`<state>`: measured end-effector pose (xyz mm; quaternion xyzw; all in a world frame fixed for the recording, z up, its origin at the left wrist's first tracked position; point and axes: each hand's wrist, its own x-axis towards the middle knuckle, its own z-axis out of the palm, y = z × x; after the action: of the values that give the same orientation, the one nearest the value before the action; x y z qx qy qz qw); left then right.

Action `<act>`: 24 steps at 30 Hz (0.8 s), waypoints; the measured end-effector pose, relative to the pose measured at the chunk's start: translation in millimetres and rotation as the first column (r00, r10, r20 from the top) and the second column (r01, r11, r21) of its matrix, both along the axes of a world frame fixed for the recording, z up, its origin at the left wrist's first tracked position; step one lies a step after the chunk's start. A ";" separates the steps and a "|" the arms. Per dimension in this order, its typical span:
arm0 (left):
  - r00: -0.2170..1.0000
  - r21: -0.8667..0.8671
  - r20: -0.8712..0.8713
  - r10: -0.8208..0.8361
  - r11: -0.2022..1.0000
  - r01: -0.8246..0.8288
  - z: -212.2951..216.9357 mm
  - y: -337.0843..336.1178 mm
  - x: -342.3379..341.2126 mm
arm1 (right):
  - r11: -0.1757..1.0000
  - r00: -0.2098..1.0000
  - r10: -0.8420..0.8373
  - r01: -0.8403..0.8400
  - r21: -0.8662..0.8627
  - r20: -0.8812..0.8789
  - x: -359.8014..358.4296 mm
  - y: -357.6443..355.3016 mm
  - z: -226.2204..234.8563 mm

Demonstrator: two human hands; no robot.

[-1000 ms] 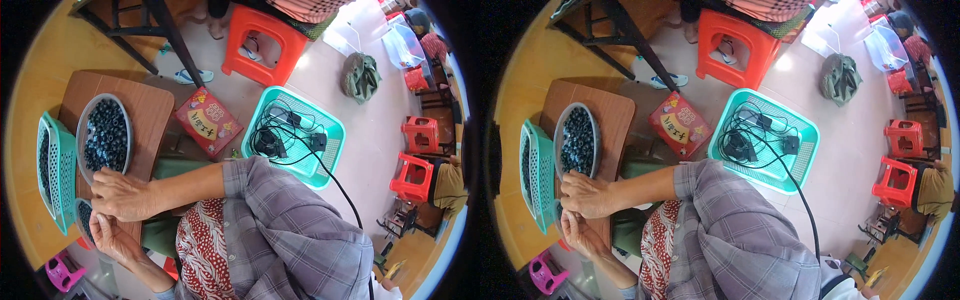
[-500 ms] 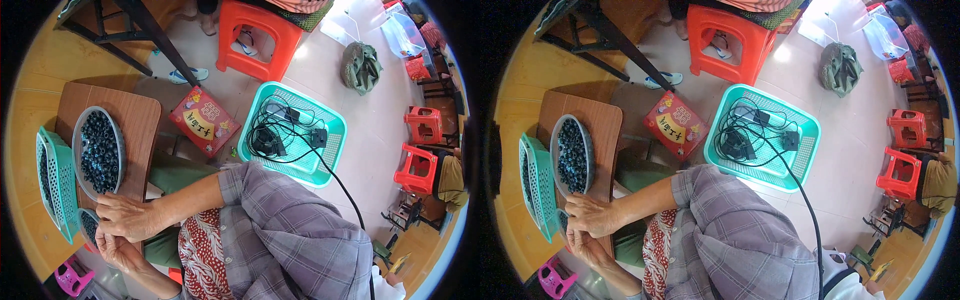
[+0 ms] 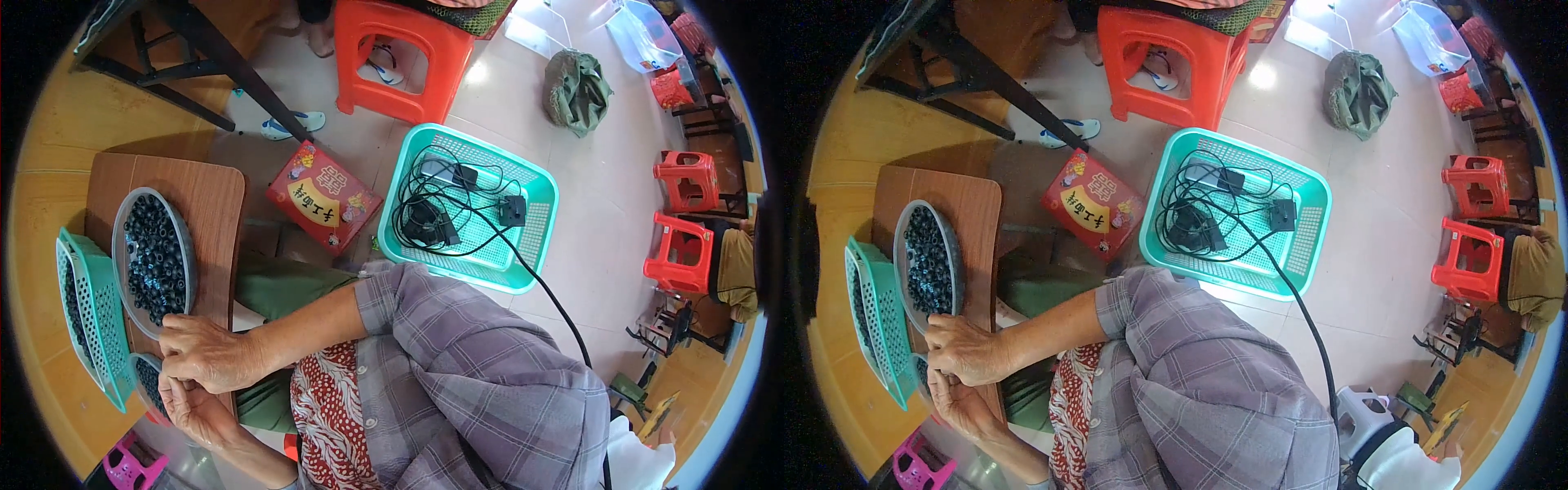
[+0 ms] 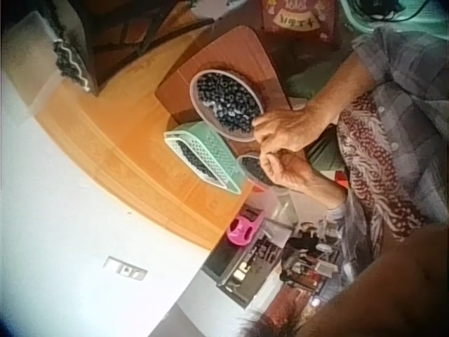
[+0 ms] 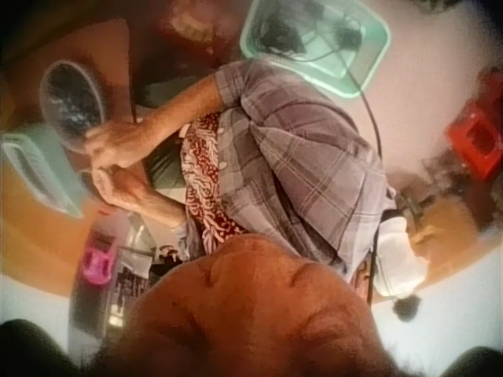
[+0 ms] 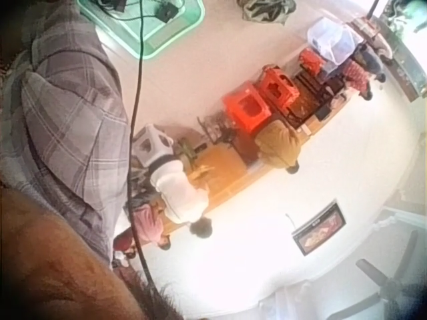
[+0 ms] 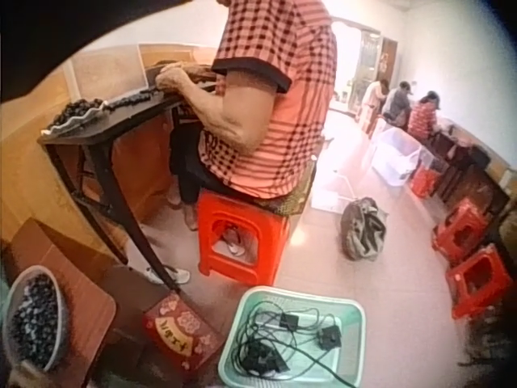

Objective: The person sorts small black plastic ring components by hand, taking them from a plastic bowl and placing them into different plastic baskets.

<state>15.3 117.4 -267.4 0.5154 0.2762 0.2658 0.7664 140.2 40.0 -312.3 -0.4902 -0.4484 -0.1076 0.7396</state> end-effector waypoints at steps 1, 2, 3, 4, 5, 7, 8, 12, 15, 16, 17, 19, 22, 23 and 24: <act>1.000 0.000 0.004 -0.004 1.000 0.004 0.2 -1.6 0.3 | 1.000 1.000 -0.014 0.014 0.014 -0.015 -0.6 -0.8 1.3; 1.000 -0.008 0.021 -0.017 1.000 0.017 0.6 -3.8 0.4 | 1.000 1.000 -0.017 0.017 0.015 -0.012 -0.7 -1.9 1.8; 0.999 -0.017 0.037 -0.028 0.999 0.029 1.3 -6.0 0.4 | 1.000 1.000 -0.019 0.019 0.015 0.003 -0.6 -3.1 2.6; 0.999 -0.017 0.034 -0.028 0.999 0.028 0.9 -7.2 1.1 | 1.000 1.000 -0.019 0.019 0.014 0.010 -0.2 -3.0 0.8; 0.998 -0.016 0.038 -0.047 0.999 0.047 1.3 -8.4 1.8 | 1.000 1.000 -0.019 0.018 0.014 0.007 -0.3 -1.9 -1.0; 0.997 -0.016 0.039 -0.065 0.998 0.066 0.6 -8.8 1.8 | 1.000 1.000 -0.003 0.003 0.025 0.001 -1.3 0.9 -3.8; 0.997 -0.008 0.034 -0.073 0.997 0.073 0.1 -8.2 1.0 | 1.000 1.000 -0.003 0.003 0.024 -0.003 -2.1 1.6 -4.9; 0.995 -0.013 0.033 -0.093 0.996 0.094 -2.7 -3.0 -3.1 | 0.999 0.999 0.035 -0.035 0.017 -0.014 0.5 -3.9 -4.6; 1.000 -0.002 0.000 0.029 1.000 -0.029 -2.1 -10.6 1.8 | 0.998 0.998 0.060 -0.060 -0.003 -0.005 1.8 -5.9 -5.8; 1.000 -0.002 -0.001 0.028 1.000 -0.028 -0.7 -13.9 4.0 | 0.999 0.999 0.051 -0.051 -0.013 0.004 1.9 -6.3 -6.5; 0.999 -0.002 -0.011 0.051 0.999 -0.051 1.4 -17.2 6.3 | 0.999 0.999 0.050 -0.050 -0.013 0.003 1.8 -6.3 -7.0; 0.997 -0.003 -0.022 0.072 0.997 -0.072 2.3 -17.7 6.8 | 0.997 0.998 0.067 -0.067 0.024 -0.007 1.2 -6.0 -6.9; 0.999 0.035 0.022 -0.031 0.999 0.030 2.2 -15.1 5.7 | 0.998 0.998 0.054 -0.055 -0.024 -0.041 0.4 -9.1 -5.4; 1.000 0.053 0.014 0.017 0.998 -0.017 2.7 -16.9 7.3 | 0.998 0.998 0.052 -0.053 -0.024 -0.042 1.0 -8.8 -5.4; 0.998 0.071 0.006 0.064 0.995 -0.064 3.0 -17.8 8.4 | 0.999 0.999 0.045 -0.045 -0.014 -0.025 2.1 -8.1 -5.7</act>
<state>23.7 99.6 -264.4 0.5326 0.2815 0.3010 0.7393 142.3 31.8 -318.1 -0.4867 -0.4510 -0.0814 0.7436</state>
